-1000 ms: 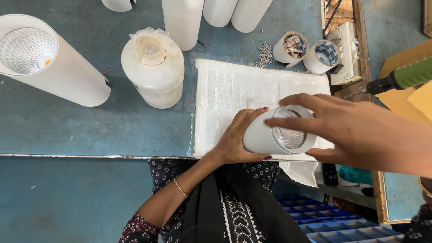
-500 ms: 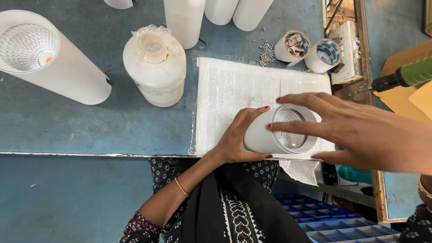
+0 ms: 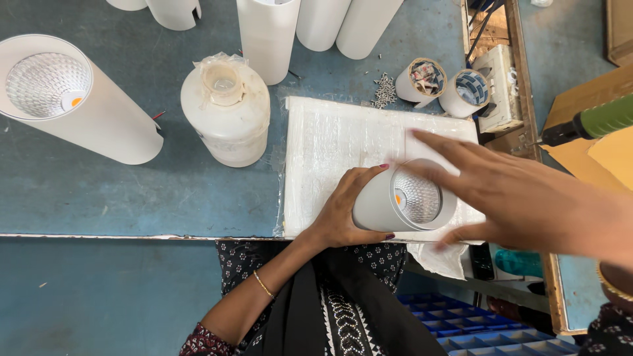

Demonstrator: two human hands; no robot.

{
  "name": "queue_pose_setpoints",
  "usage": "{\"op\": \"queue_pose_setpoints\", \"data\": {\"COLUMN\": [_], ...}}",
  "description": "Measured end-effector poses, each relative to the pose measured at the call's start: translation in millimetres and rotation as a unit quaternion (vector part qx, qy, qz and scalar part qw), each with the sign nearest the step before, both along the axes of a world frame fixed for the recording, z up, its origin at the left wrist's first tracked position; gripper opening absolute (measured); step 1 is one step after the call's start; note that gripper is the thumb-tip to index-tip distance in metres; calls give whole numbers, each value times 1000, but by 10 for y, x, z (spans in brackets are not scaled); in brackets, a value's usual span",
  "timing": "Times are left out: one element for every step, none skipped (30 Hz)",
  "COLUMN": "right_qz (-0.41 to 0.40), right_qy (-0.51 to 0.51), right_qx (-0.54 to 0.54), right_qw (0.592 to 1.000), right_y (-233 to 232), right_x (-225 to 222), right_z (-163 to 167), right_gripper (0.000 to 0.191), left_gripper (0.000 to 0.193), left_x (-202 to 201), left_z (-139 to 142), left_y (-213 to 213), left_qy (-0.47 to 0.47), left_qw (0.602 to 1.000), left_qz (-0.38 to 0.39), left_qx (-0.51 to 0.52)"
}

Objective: The person assembles LED light fixtures by inserting reflectors into white cylindrical housings and securing them with rings. They then wipe the interior of the housings with a cloth soaked in liquid from a bottle. Completed units are placed on the table.

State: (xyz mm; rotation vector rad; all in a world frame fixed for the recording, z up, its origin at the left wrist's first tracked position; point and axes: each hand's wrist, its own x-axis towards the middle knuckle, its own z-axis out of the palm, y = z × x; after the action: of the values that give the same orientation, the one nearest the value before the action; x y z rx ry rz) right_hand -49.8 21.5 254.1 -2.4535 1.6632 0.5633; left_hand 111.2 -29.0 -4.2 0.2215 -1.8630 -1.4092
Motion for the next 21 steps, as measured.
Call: {"op": "queue_pose_setpoints", "data": {"right_qz": [78, 132, 174, 132, 90, 48, 24, 0, -23, -97, -169, -238, -231, -223, -217, -222, -228, -233, -87, 63, 209], "right_qy": [-63, -113, -147, -143, -140, -137, -106, -74, -43, 42, 128, 212, 218, 225, 232, 227, 222, 216, 133, 44, -46], "right_qx": [-13, -12, 2, 36, 69, 103, 94, 84, 74, 108, 141, 172, 149, 127, 104, 131, 158, 186, 84, -21, -128], "right_qw": [995, 985, 974, 980, 984, 984, 990, 994, 996, 988, 967, 932, 936, 940, 943, 939, 935, 930, 984, 997, 968], "right_y": [-1, -8, -4, 1, -7, -11, -23, -42, -62, -77, -77, -66, -44, -20, 1, 24, 46, 62, 61, 52, 50], "right_x": [-103, -186, -254, -288, -296, -262, -204, -128, -37, 68, 183, 272, 321, 341, 329, 276, 185, 97, 18, -51, -91], "right_z": [-24, -66, -81, -93, -93, -95, -83, -56, -32, -22, -36, -38, -24, -24, -30, -25, -1, 4, -15, -29, -38], "right_gripper": [81, 82, 74, 72, 70, 68, 69, 73, 79, 77, 77, 81, 76, 73, 73, 73, 82, 98, 91, 84, 79], "left_gripper": [108, 108, 108, 108, 109, 109, 109, 109, 108, 108, 108, 108, 108, 108, 107, 107, 107, 107, 107, 108, 108], "left_x": [-4, -10, -15, -20, -25, -29, -32, -36, -38, -40, -42, -43, -44, -41, -40, -35, -28, -21, -18, -13, -11], "left_z": [-6, -14, -22, -31, -40, -47, -53, -57, -60, -61, -61, -59, -57, -55, -53, -50, -49, -48, -47, -47, -48], "left_y": [0, -3, -4, -5, -6, -3, 0, 4, 8, 13, 18, 19, 20, 21, 20, 19, 18, 16, 14, 13, 13], "left_qy": [0, -1, -2, -2, -3, -5, -6, -6, -7, -9, -10, -12, -11, -9, -7, 1, 8, 15, 9, 2, -5], "left_qw": [1000, 1000, 1000, 1000, 1000, 1000, 1000, 1000, 1000, 1000, 1000, 1000, 1000, 1000, 999, 1000, 1000, 1000, 1000, 1000, 1000], "left_qz": [-2, -4, -7, -7, -6, -5, -4, -3, -2, -5, -7, -9, -2, 5, 11, 4, -3, -10, -7, -4, -1], "left_qx": [3, 6, 8, 8, 7, 7, 3, -1, -5, 0, 4, 8, -7, -20, -35, -15, 4, 24, 14, 6, -2]}}
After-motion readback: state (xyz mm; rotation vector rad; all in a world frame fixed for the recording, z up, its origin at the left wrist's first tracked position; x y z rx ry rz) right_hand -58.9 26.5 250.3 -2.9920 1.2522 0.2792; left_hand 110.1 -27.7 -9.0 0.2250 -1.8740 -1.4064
